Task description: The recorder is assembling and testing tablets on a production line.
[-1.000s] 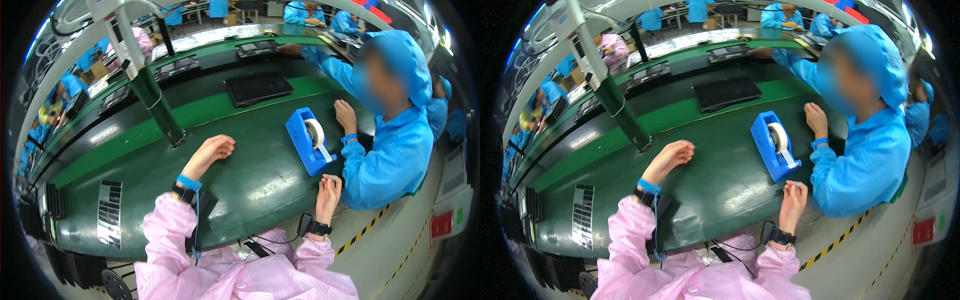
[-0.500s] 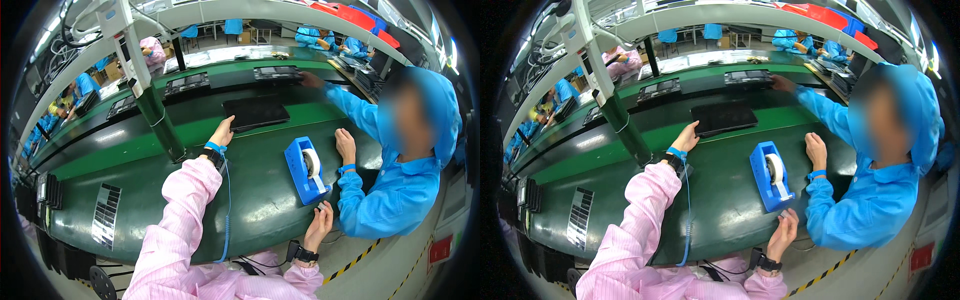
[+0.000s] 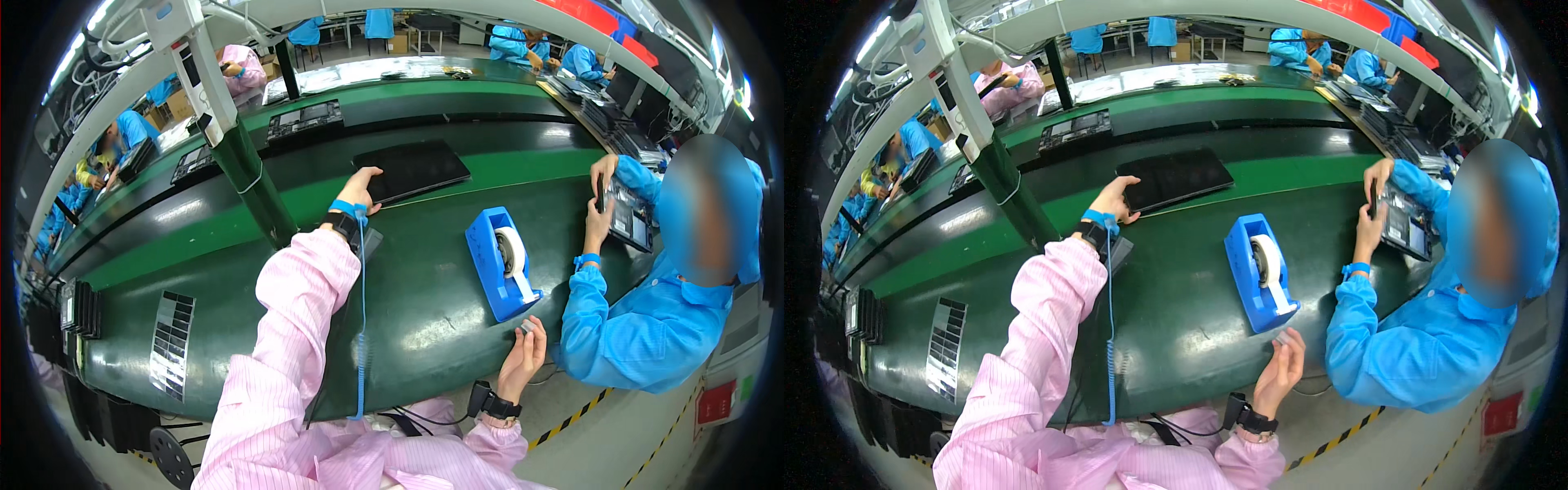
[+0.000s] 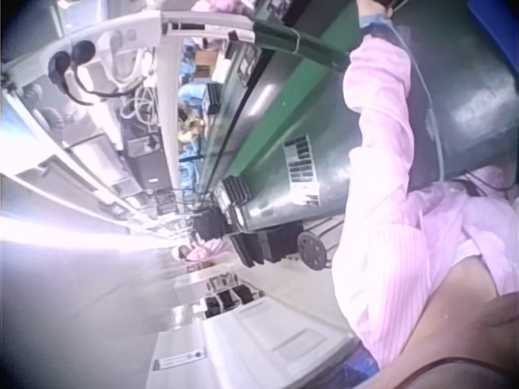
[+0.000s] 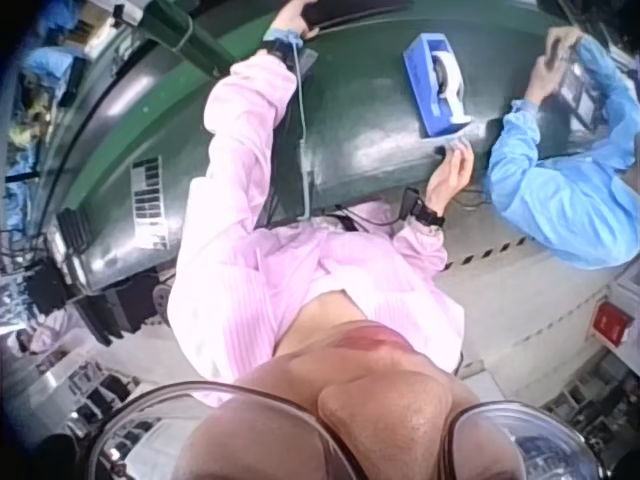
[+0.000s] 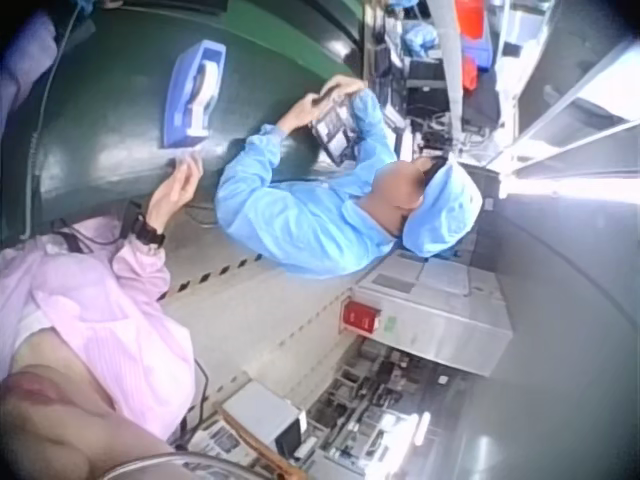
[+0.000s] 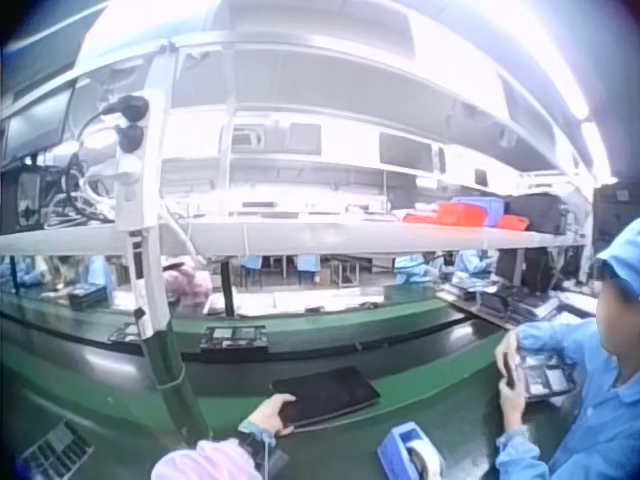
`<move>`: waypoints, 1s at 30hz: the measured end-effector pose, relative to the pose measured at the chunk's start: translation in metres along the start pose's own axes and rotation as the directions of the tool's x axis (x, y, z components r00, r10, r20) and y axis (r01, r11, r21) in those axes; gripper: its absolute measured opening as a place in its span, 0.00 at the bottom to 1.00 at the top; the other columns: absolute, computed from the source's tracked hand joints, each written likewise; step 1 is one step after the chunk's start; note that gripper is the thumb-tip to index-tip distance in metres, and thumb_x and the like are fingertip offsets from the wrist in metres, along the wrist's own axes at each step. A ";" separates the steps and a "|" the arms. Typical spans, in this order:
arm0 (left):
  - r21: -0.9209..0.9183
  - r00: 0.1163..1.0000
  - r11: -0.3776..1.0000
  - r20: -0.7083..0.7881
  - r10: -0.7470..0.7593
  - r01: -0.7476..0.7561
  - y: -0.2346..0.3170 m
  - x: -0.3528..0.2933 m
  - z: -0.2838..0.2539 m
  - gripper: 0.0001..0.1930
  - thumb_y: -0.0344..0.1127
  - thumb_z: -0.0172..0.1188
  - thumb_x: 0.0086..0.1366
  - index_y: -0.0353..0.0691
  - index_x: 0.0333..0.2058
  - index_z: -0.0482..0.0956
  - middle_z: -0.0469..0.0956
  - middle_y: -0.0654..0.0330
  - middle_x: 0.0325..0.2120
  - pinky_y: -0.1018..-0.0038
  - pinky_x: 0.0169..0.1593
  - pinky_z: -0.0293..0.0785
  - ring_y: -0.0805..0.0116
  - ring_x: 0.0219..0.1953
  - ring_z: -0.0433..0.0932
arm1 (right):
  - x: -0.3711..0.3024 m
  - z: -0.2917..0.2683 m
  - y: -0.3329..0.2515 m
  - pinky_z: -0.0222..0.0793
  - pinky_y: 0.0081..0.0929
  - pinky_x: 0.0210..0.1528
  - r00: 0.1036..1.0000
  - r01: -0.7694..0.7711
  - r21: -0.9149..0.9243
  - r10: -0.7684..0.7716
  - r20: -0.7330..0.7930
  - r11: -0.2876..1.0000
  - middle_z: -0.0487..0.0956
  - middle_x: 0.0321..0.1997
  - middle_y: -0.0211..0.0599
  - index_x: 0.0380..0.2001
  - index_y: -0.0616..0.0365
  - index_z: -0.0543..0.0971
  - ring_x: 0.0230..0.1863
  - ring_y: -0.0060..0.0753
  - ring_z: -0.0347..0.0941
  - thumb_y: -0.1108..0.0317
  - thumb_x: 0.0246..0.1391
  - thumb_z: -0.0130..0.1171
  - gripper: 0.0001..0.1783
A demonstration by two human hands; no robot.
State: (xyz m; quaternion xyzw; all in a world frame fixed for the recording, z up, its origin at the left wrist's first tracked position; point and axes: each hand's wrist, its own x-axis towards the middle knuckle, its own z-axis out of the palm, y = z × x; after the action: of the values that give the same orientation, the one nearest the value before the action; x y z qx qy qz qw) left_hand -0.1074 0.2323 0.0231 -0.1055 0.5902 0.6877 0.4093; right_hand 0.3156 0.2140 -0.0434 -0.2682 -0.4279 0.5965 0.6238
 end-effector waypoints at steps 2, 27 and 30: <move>-0.108 0.991 0.987 -0.043 -0.126 0.121 0.010 -0.009 -0.001 0.24 0.39 0.66 0.47 0.41 0.37 0.62 0.60 0.61 0.28 0.56 0.41 0.61 0.60 0.35 0.63 | -0.001 0.002 -0.003 0.61 0.27 0.50 1.000 0.007 0.008 -0.007 0.004 1.000 0.66 0.53 0.39 0.38 0.62 0.74 0.50 0.29 0.64 0.73 0.55 0.48 0.08; 0.031 0.873 0.906 0.287 0.396 -0.421 -0.042 -0.085 -0.097 0.14 0.33 0.63 0.52 0.41 0.37 0.73 0.77 0.65 0.32 0.72 0.39 0.72 0.73 0.37 0.76 | 0.001 -0.004 0.003 0.61 0.30 0.49 0.997 -0.060 0.199 0.070 -0.044 0.978 0.68 0.33 0.30 0.47 0.59 0.68 0.33 0.21 0.64 0.68 0.57 0.49 0.15; 0.020 0.885 0.923 0.290 0.363 -0.385 -0.058 -0.153 -0.129 0.15 0.35 0.62 0.53 0.39 0.40 0.73 0.77 0.64 0.34 0.74 0.40 0.71 0.73 0.39 0.75 | 0.001 -0.007 0.003 0.61 0.29 0.49 0.996 -0.056 0.218 0.071 -0.061 0.974 0.68 0.33 0.31 0.51 0.58 0.65 0.31 0.21 0.62 0.69 0.58 0.48 0.18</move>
State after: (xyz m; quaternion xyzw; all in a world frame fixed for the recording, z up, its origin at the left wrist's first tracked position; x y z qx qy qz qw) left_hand -0.0131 0.0472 0.0409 0.1247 0.5614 0.7383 0.3525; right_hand 0.3196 0.2167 -0.0490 -0.2326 -0.3300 0.6496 0.6442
